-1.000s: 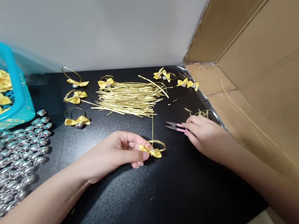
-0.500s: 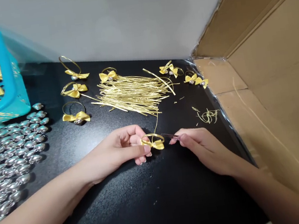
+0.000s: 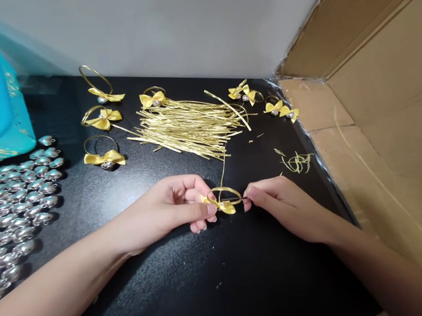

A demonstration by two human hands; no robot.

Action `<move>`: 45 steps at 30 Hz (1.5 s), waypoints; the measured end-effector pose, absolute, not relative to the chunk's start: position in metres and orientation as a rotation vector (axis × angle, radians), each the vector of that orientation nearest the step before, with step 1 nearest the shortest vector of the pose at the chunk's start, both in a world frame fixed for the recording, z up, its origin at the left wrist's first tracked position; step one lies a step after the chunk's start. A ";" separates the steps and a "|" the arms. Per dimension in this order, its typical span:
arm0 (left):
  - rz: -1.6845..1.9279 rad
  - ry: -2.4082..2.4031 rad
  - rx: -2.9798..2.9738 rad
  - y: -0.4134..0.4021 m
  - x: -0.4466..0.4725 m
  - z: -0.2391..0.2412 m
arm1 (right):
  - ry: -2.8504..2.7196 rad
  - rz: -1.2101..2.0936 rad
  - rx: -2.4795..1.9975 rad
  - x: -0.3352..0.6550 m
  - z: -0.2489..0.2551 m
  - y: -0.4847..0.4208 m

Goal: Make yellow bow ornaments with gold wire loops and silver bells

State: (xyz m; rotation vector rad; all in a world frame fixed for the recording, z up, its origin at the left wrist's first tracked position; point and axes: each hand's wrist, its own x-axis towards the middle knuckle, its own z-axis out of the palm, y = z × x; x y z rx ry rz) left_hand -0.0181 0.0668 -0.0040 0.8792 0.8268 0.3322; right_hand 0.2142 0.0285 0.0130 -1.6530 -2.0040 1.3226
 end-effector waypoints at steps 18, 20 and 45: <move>0.326 0.839 0.877 0.067 -0.018 -0.003 | -1.928 1.315 -1.714 0.208 0.012 0.027; 0.326 0.837 0.884 0.067 -0.017 -0.003 | -1.925 1.316 -1.716 0.207 0.012 0.028; 0.316 0.876 0.932 0.067 -0.015 0.001 | -1.950 1.287 -1.694 0.209 0.011 0.026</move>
